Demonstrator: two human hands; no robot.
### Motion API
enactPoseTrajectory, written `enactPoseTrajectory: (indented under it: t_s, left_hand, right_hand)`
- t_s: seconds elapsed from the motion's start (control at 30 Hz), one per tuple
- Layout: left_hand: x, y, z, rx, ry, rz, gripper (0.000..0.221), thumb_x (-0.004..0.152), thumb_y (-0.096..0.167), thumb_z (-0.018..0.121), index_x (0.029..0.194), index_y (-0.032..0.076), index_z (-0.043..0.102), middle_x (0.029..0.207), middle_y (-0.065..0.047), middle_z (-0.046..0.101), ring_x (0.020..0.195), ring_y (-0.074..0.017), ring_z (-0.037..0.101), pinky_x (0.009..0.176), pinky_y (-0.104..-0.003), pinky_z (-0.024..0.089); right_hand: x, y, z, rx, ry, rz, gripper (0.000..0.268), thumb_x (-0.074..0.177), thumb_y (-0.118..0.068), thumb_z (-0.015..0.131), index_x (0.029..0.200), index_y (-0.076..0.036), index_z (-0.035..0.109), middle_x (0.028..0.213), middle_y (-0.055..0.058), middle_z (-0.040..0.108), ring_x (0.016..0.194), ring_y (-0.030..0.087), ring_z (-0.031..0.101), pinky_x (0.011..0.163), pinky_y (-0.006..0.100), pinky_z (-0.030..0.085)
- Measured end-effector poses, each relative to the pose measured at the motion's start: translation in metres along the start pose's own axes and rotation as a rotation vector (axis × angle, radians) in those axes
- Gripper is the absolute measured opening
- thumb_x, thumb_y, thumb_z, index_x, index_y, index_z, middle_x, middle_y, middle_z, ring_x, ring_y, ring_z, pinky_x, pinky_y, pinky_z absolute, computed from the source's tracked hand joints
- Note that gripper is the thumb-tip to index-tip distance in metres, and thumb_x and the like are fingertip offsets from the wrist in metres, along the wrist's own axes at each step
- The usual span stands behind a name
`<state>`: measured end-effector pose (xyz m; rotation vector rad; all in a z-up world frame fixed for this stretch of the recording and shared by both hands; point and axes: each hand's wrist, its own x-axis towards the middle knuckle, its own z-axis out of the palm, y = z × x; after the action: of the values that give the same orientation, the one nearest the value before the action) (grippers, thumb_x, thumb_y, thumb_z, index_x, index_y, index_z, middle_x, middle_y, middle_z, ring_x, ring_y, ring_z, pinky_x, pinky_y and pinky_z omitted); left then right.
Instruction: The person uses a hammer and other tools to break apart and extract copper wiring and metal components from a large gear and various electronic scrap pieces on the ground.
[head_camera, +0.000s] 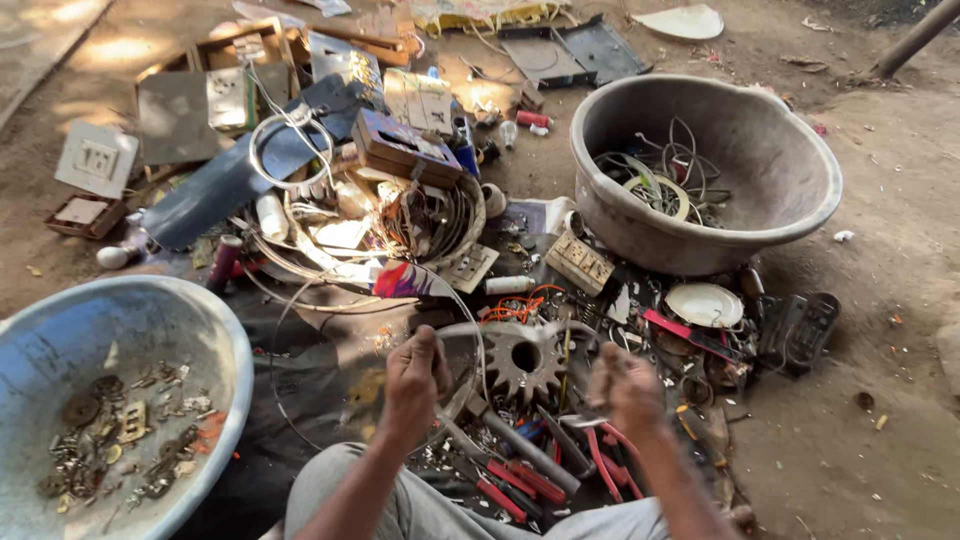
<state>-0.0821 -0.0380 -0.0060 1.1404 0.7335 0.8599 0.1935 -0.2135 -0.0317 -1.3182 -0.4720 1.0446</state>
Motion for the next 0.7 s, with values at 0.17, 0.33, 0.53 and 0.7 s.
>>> enactPoseTrajectory:
  t_s: [0.17,0.33,0.53,0.7]
  left_hand:
    - [0.014,-0.036,0.048,-0.72,0.308,-0.128,0.049,0.106,0.051,0.043,0.075,0.013,0.046,0.053,0.0,0.039,0.041,-0.0137,0.039,0.041,-0.033,0.041]
    - [0.018,-0.051,0.04,-0.335,0.424,0.043,0.049,0.105,0.05,0.04,0.075,0.013,0.047,0.058,-0.001,0.043,0.046,-0.0163,0.047,0.045,-0.035,0.047]
    - [-0.009,-0.072,0.059,0.273,0.324,0.829,0.049,0.116,0.035,0.046,0.076,0.008,0.05,0.07,-0.005,0.054,0.061,-0.0158,0.054,0.053,-0.034,0.045]
    - [-0.026,-0.084,0.089,0.613,-0.153,1.129,0.018,0.089,0.019,0.067,0.079,0.008,0.058,0.061,-0.002,0.041,0.051,-0.018,0.04,0.05,-0.038,0.037]
  right_hand:
    - [-0.033,0.043,0.085,0.523,0.143,0.304,0.059,0.094,-0.066,0.049,0.066,-0.014,0.043,0.05,-0.003,0.036,0.04,0.014,0.038,0.039,0.034,0.04]
    - [-0.037,0.064,0.089,0.695,0.142,0.212,0.05,0.101,-0.053,0.047,0.076,-0.01,0.048,0.063,0.004,0.044,0.058,0.021,0.05,0.067,0.048,0.051]
    - [-0.017,0.092,0.082,0.728,0.243,0.344,0.05,0.101,-0.053,0.045,0.076,-0.01,0.048,0.069,0.008,0.052,0.066,0.026,0.055,0.07,0.048,0.053]
    - [0.0,0.115,0.061,0.56,0.286,0.483,0.035,0.109,-0.032,0.042,0.098,-0.005,0.062,0.082,0.005,0.067,0.072,0.015,0.065,0.066,0.034,0.055]
